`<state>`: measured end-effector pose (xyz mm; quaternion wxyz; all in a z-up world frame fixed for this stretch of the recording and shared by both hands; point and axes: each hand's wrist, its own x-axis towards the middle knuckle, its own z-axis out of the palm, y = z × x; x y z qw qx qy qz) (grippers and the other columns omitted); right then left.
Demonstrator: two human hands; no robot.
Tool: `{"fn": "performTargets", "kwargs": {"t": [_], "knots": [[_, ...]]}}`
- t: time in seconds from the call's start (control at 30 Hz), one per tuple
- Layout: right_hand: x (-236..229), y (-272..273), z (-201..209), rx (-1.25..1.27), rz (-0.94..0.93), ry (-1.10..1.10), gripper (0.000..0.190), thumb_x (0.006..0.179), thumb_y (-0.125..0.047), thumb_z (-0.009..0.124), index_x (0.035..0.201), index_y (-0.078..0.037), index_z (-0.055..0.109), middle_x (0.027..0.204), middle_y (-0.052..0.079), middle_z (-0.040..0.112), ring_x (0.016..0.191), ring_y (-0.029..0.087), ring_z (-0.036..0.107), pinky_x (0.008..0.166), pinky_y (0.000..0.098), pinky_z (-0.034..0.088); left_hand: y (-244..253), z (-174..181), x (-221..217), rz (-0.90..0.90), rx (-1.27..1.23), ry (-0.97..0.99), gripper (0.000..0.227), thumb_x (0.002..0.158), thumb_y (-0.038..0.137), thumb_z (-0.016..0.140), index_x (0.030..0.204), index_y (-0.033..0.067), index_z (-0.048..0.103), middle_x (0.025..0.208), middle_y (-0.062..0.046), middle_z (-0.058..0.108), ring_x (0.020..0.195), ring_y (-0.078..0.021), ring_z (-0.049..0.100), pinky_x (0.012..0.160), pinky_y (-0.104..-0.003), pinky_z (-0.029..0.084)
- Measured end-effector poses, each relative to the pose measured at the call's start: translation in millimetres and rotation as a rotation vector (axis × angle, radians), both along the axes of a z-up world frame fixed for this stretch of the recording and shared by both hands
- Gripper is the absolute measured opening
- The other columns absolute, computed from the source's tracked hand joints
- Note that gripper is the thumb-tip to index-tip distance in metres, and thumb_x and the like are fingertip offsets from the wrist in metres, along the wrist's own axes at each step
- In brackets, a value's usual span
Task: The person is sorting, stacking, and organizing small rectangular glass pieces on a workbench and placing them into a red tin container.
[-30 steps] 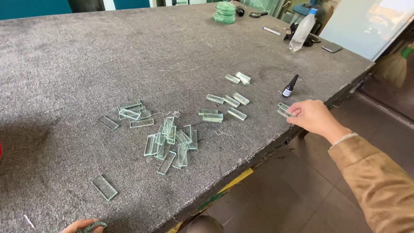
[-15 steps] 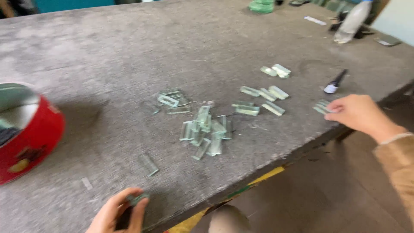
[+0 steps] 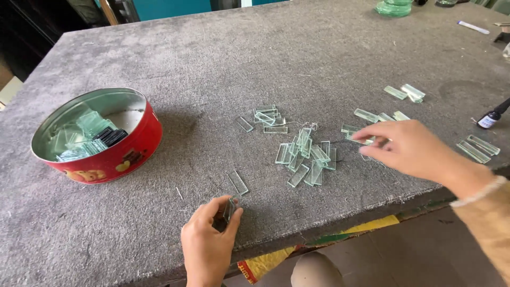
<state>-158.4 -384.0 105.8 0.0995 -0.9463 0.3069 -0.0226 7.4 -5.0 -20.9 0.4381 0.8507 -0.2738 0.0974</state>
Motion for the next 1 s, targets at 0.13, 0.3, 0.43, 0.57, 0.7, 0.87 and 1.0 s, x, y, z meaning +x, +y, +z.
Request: {"fn": "performTargets", "kwargs": {"t": [0.13, 0.3, 0.43, 0.57, 0.7, 0.87, 1.0], "knots": [[66.8, 17.1, -20.9, -0.091, 0.532, -0.049, 0.041, 0.101, -0.017, 0.066, 0.141, -0.025, 0.074, 0.153, -0.001, 0.068, 0.141, 0.025, 0.062, 0.116, 0.0512, 0.05, 0.9, 17.0, 1.2, -0.061, -0.03, 0.12, 0.024, 0.086, 0.023, 0.093, 0.108, 0.0204, 0.086, 0.089, 0.003, 0.084, 0.073, -0.0106, 0.075, 0.07, -0.027, 0.063], [115.7, 34.4, -7.8, -0.096, 0.551, 0.225, 0.049, 0.099, -0.007, 0.066, 0.142, -0.03, 0.068, 0.156, -0.003, 0.062, 0.147, 0.023, 0.054, 0.115, 0.0499, 0.051, 6.7, 19.0, -0.3, -0.108, -0.034, 0.145, 0.022, 0.089, 0.024, 0.091, 0.109, 0.0213, 0.083, 0.091, 0.002, 0.081, 0.078, -0.0126, 0.075, 0.077, -0.028, 0.064], [126.8, 42.7, 6.1, -0.067, 0.459, 0.317, 0.031, 0.102, -0.02, 0.078, 0.131, -0.03, 0.075, 0.117, 0.0, 0.077, 0.074, 0.016, 0.065, 0.094, 0.0418, 0.057, 6.9, 20.7, -1.7, -0.111, -0.033, 0.156, 0.013, 0.092, 0.025, 0.089, 0.102, 0.0235, 0.08, 0.089, 0.002, 0.073, 0.072, -0.0121, 0.067, 0.072, -0.028, 0.059], [130.5, 20.9, -12.0, -0.06, 0.509, 0.221, 0.032, 0.099, -0.023, 0.08, 0.13, -0.028, 0.078, 0.121, -0.001, 0.083, 0.101, 0.024, 0.075, 0.094, 0.0445, 0.055, 2.4, 13.7, 1.4, -0.122, 0.008, 0.12, 0.017, 0.097, 0.03, 0.084, 0.11, 0.0213, 0.078, 0.092, -0.001, 0.071, 0.075, -0.0163, 0.067, 0.075, -0.033, 0.061], [127.0, 22.3, -13.2, 0.021, 0.431, 0.153, 0.046, 0.098, -0.016, 0.08, 0.143, -0.026, 0.075, 0.117, 0.006, 0.085, 0.075, 0.02, 0.069, 0.084, 0.0397, 0.057, 0.8, 15.6, 0.6, -0.139, 0.036, 0.1, 0.02, 0.099, 0.027, 0.081, 0.116, 0.0187, 0.078, 0.093, -0.001, 0.073, 0.085, -0.0174, 0.068, 0.079, -0.035, 0.06], [126.4, 15.3, -15.0, 0.019, 0.442, 0.179, 0.052, 0.097, -0.009, 0.08, 0.146, -0.027, 0.074, 0.121, 0.01, 0.082, 0.091, 0.025, 0.078, 0.09, 0.042, 0.058, -1.0, 12.7, -1.0, -0.195, 0.014, -0.039, 0.017, 0.1, 0.022, 0.078, 0.115, 0.0145, 0.077, 0.1, 0.001, 0.08, 0.093, -0.0213, 0.062, 0.08, -0.036, 0.055], [133.6, 1.3, -23.0, -0.143, 0.538, 0.251, 0.036, 0.099, -0.024, 0.078, 0.135, -0.028, 0.075, 0.14, -0.004, 0.074, 0.133, 0.023, 0.064, 0.114, 0.0486, 0.05, -1.8, 17.5, -3.1, -0.213, 0.069, -0.046, 0.011, 0.099, 0.017, 0.079, 0.109, 0.015, 0.074, 0.101, 0.001, 0.078, 0.097, -0.022, 0.062, 0.081, -0.037, 0.056]]}}
